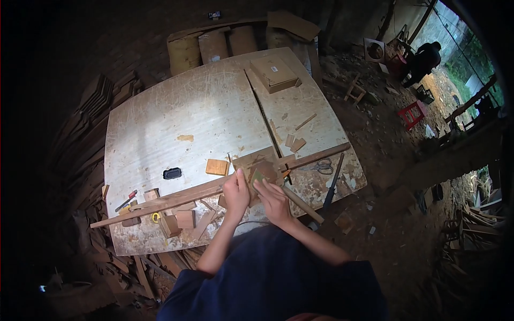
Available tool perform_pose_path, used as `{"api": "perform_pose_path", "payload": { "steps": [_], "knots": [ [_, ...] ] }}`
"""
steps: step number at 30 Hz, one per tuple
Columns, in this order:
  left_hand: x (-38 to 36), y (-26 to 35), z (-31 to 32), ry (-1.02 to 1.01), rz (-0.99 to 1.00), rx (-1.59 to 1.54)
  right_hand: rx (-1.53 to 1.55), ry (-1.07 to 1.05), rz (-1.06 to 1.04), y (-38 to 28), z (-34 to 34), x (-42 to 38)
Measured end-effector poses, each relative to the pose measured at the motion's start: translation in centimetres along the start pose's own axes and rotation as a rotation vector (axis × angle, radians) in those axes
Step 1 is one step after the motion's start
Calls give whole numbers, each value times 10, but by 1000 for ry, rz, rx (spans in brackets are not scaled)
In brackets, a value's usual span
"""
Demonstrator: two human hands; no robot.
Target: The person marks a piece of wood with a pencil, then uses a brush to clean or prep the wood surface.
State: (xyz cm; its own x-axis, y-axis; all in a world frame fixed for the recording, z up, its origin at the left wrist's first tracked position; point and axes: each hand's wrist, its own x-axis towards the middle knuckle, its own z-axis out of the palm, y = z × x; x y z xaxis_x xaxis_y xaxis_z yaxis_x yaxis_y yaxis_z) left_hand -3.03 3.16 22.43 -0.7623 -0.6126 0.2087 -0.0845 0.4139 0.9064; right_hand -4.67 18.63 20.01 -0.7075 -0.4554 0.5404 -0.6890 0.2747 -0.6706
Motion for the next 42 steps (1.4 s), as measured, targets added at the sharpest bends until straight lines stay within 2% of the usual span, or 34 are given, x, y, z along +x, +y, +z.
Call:
{"api": "perform_pose_path", "payload": {
  "steps": [1,4,5,8,9,12,13,16,17,20,21,25,28,29,32,33,36,37,40,41,42],
  "knots": [
    [2,-2,0,15,4,-32,-13,-48,-165,-1,-7,0],
    [9,-4,0,42,14,-67,-135,95,48,49,0,-1],
    [10,-1,-1,41,10,-34,-169,46,277,57,5,-4],
    [14,-9,2,65,-28,-97,-102,31,19,18,6,-9],
    [16,-13,3,78,-42,-142,-96,-29,-125,15,-1,-10],
    [17,-15,2,84,-2,-127,-247,78,-24,60,-13,-6],
    [17,-13,1,89,2,-107,-259,85,198,67,-7,-3],
    [17,-5,2,103,-13,-120,-158,49,24,35,6,-14],
    [19,-2,1,113,-31,-169,-172,-7,-106,23,-1,-15],
    [17,-2,-1,113,-8,-128,-235,94,96,64,-5,-8],
    [15,-3,0,111,12,-86,-257,88,247,70,0,-4],
    [16,-5,8,123,-6,-130,-109,-17,-161,15,-1,-5],
    [12,-3,11,99,6,-156,-213,117,108,50,-9,14],
    [7,-2,14,83,13,-136,-265,71,268,54,-8,20],
    [2,5,16,49,-9,-110,-122,-5,-132,6,-7,10],
    [1,3,15,45,-3,-103,-79,-27,-172,2,-7,7],
    [-2,9,14,9,47,-65,-159,78,140,47,-20,29],
    [-6,15,13,-3,66,-49,-203,2,321,57,-20,36],
    [-8,30,6,-34,92,-50,-65,21,-29,16,-12,20],
    [-7,27,4,-57,88,-42,-75,-47,-134,13,-20,21],
    [-5,20,1,-80,83,-34,-87,-3,-42,26,-24,24]
  ]
}}
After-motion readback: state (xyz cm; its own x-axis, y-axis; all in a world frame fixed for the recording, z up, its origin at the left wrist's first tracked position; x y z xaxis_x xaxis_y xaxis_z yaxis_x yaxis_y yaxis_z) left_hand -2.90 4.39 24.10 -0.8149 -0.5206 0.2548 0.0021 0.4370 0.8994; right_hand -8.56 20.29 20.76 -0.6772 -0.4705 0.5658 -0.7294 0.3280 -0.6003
